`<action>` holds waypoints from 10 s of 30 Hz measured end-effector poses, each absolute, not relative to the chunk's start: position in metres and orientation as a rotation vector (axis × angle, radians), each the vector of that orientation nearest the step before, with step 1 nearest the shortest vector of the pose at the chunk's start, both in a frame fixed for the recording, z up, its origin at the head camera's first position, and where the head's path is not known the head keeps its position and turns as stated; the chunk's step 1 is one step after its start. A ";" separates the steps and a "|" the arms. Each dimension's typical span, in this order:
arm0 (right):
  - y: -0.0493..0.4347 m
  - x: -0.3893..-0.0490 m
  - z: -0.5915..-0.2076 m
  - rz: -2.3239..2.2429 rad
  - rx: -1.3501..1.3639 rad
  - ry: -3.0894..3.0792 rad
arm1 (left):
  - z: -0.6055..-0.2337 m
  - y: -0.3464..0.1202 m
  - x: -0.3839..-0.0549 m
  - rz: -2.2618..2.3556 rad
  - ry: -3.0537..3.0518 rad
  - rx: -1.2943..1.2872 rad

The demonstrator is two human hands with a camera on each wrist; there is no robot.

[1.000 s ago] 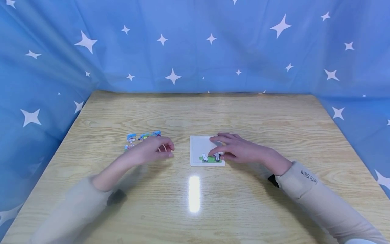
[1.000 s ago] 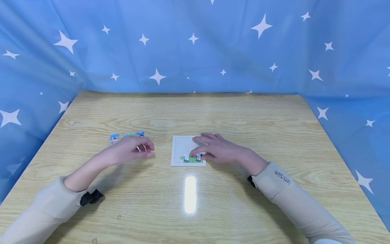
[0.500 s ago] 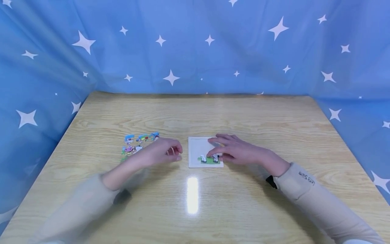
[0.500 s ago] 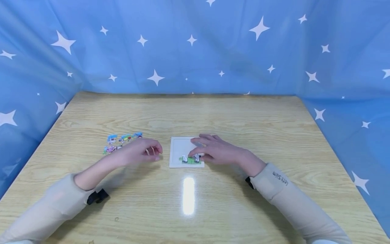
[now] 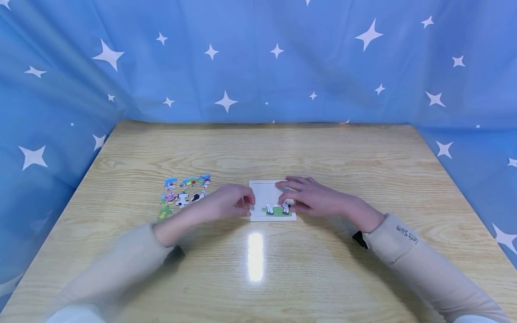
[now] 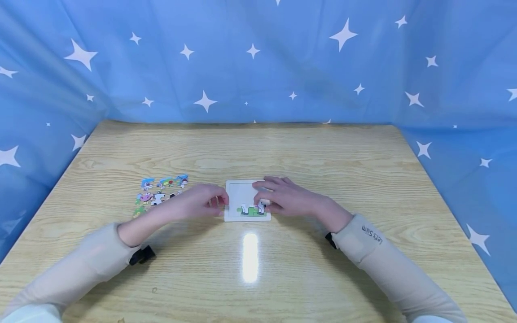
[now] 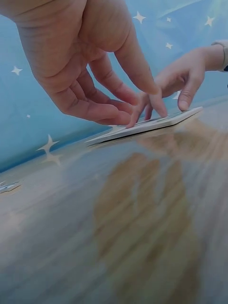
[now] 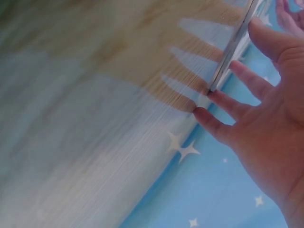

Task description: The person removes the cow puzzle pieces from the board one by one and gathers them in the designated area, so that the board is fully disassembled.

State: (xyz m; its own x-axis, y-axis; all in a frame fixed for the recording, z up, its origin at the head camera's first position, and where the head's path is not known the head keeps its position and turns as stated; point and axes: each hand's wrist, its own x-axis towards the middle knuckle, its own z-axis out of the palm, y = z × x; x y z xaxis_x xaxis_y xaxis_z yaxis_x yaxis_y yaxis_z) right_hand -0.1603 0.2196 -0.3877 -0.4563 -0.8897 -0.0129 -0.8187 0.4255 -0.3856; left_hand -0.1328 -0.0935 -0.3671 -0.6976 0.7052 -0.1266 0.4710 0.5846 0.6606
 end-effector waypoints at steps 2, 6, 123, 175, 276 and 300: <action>0.219 -0.160 -0.388 -0.476 -1.494 2.468 | -0.367 -0.089 -0.133 0.812 2.461 0.942; 0.220 -0.160 -0.387 -0.479 -1.499 2.471 | -0.367 -0.081 -0.135 0.743 2.494 0.932; 0.221 -0.161 -0.388 -0.466 -1.505 2.463 | -0.364 -0.106 -0.125 0.968 2.493 0.866; 0.222 -0.160 -0.389 -0.466 -1.527 2.463 | -0.354 -0.226 -0.111 0.885 2.556 0.590; 0.224 -0.163 -0.392 -0.451 -1.480 2.529 | -0.360 -0.084 -0.125 0.850 2.481 0.921; 0.222 -0.162 -0.387 -0.350 -1.523 2.556 | -0.368 -0.036 -0.130 0.609 2.522 0.906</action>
